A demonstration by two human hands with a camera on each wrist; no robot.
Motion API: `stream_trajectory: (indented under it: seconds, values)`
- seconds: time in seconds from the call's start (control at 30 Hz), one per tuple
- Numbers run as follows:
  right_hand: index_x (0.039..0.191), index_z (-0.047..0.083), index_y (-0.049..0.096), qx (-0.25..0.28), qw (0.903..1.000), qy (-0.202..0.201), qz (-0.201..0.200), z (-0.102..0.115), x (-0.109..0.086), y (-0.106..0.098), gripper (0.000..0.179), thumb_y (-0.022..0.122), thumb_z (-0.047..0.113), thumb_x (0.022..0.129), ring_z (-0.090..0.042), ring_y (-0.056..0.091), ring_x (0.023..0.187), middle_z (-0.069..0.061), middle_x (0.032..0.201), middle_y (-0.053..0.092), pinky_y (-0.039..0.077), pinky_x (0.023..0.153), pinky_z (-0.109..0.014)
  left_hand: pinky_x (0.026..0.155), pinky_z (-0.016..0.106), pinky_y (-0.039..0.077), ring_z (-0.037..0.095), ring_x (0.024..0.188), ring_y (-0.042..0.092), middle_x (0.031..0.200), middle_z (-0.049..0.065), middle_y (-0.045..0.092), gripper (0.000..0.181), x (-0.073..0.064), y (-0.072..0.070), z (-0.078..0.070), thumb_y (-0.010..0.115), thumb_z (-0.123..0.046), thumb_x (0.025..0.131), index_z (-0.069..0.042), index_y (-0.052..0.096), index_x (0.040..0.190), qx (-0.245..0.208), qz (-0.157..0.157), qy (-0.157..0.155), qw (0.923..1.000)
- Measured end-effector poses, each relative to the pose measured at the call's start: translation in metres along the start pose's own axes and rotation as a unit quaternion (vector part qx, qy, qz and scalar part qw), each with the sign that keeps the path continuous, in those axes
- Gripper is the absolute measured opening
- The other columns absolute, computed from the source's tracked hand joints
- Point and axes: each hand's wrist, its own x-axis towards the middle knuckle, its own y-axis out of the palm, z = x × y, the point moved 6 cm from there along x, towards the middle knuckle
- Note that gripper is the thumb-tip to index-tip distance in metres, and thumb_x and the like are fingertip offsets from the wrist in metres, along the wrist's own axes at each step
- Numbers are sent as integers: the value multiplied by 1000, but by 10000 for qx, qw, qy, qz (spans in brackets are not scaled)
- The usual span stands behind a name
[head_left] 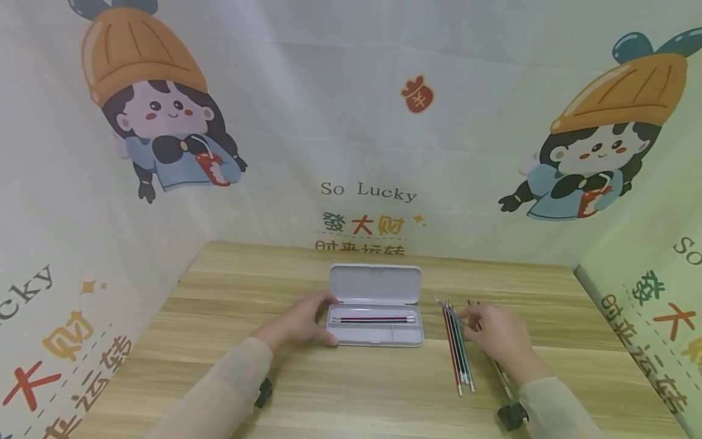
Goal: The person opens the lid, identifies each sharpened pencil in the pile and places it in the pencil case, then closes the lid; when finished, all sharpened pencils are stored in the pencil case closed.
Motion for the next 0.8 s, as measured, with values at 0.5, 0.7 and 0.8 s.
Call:
stream_trajectory:
  seconds: [0.5, 0.7, 0.8]
  values:
    - [100, 23, 80, 36, 9990, -417, -173, 16, 4, 6, 19, 81, 19, 81, -6, 41, 51, 15, 73, 65, 32, 43, -24, 122, 54, 36, 38, 136, 50, 142, 18, 59, 83, -1, 2, 2, 98, -24, 65, -5, 58, 136, 16, -29, -55, 10000]
    - [100, 23, 81, 140, 9981, -585, -139, 29, 8, 10, 20, 82, 18, 81, -6, 44, 56, 14, 77, 68, 35, 46, -24, 122, 54, 36, 38, 137, 50, 143, 18, 59, 84, -1, 2, 4, 98, -24, 65, -5, 58, 136, 31, -12, -101, 9999]
    - [99, 23, 81, 86, 9976, -666, -142, 34, 9, 12, 19, 81, 19, 81, -8, 54, 65, 11, 84, 73, 41, 49, -25, 122, 54, 36, 37, 137, 50, 143, 18, 59, 84, -2, 1, 3, 98, -24, 65, -5, 58, 136, 43, 1, -107, 9999]
